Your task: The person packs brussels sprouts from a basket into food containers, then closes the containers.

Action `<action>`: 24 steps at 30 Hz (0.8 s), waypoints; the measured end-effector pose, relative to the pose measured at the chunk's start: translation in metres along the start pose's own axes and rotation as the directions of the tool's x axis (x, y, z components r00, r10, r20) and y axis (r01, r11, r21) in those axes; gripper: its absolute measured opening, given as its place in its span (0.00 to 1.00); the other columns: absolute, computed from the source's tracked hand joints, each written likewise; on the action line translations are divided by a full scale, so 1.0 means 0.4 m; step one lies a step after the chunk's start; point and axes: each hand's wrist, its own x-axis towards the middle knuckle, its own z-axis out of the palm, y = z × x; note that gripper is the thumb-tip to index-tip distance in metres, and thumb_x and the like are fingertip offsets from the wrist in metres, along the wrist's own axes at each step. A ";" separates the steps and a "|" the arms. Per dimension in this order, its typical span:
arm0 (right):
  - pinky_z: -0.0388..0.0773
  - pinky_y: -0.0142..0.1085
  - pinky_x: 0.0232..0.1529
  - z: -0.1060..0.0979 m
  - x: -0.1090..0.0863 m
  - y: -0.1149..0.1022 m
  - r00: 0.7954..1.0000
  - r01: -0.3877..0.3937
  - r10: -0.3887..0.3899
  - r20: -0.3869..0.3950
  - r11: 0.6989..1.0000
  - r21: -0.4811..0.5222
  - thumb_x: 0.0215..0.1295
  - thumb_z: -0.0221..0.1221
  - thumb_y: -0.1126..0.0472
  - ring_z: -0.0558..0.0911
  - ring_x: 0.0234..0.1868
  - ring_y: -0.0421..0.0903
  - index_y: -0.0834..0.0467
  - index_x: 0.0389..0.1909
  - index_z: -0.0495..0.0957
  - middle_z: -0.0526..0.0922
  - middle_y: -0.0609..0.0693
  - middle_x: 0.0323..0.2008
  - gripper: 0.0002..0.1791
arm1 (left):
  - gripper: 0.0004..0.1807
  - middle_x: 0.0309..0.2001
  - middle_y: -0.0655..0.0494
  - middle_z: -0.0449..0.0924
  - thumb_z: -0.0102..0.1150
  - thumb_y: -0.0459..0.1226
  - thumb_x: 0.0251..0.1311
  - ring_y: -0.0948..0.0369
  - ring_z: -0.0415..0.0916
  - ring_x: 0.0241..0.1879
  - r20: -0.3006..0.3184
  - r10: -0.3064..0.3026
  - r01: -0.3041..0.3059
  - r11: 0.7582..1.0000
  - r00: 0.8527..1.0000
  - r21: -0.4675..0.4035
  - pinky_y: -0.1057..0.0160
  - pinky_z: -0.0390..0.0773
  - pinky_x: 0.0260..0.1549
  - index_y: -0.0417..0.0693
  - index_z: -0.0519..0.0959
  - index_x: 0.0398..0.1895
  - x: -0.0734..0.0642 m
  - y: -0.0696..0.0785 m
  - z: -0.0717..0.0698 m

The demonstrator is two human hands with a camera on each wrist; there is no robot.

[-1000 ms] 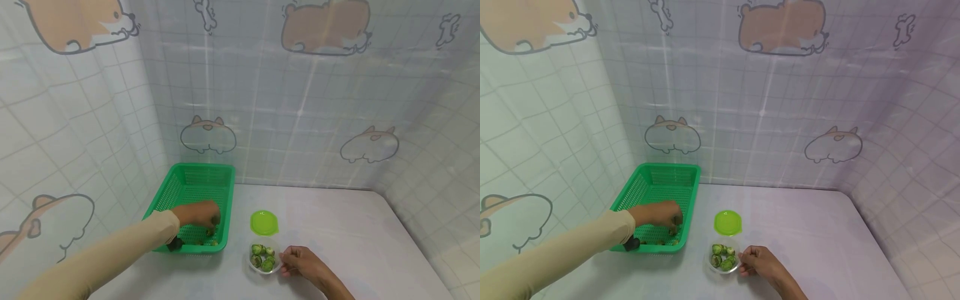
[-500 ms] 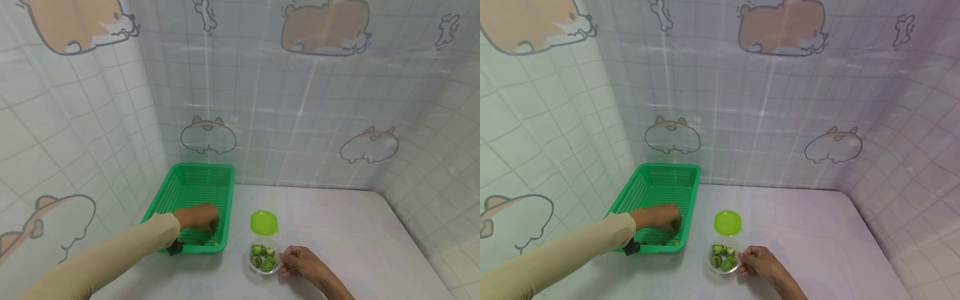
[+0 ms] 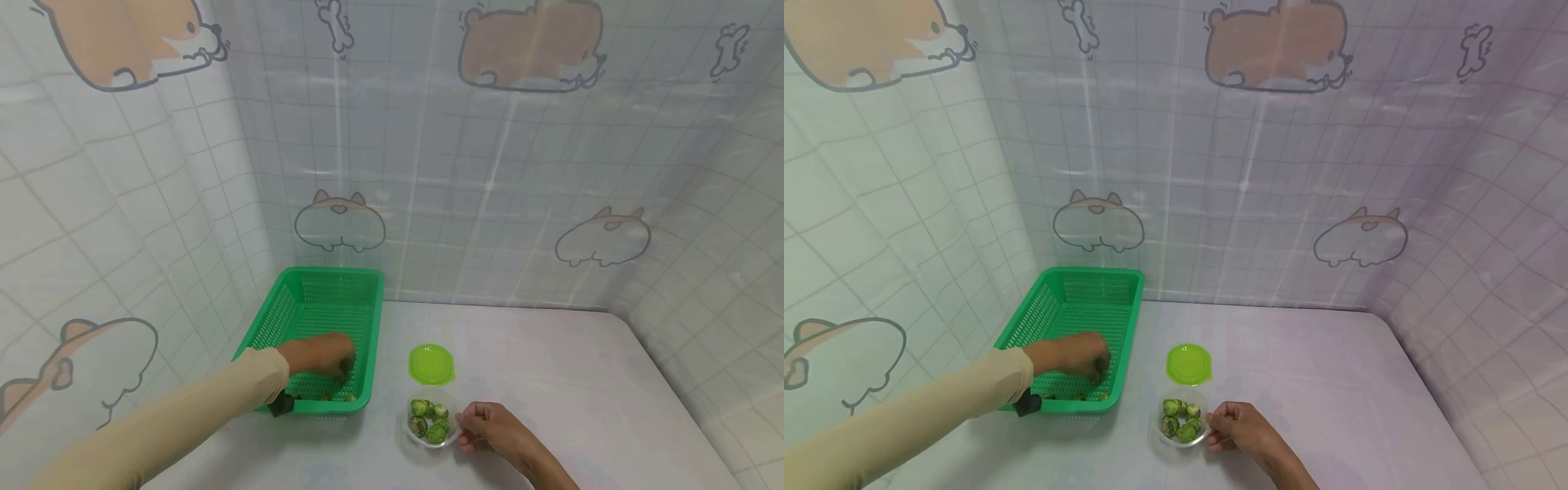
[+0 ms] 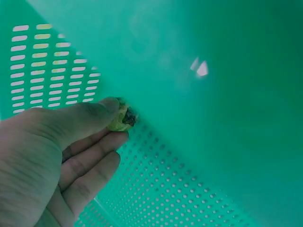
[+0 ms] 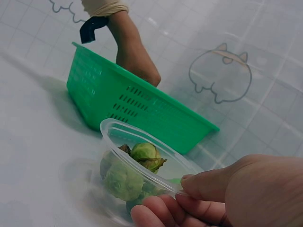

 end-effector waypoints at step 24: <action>0.86 0.37 0.39 0.001 -0.004 -0.004 1.000 -0.004 0.004 -0.001 1.000 -0.005 0.73 0.60 0.55 0.84 0.33 0.44 0.63 0.36 0.76 0.83 0.53 0.32 0.14 | 0.05 0.34 0.61 0.88 0.69 0.34 0.62 0.69 0.83 0.37 -0.148 0.128 -0.152 0.974 0.981 -0.166 0.68 0.83 0.39 0.55 0.88 0.35 -0.055 0.028 -0.114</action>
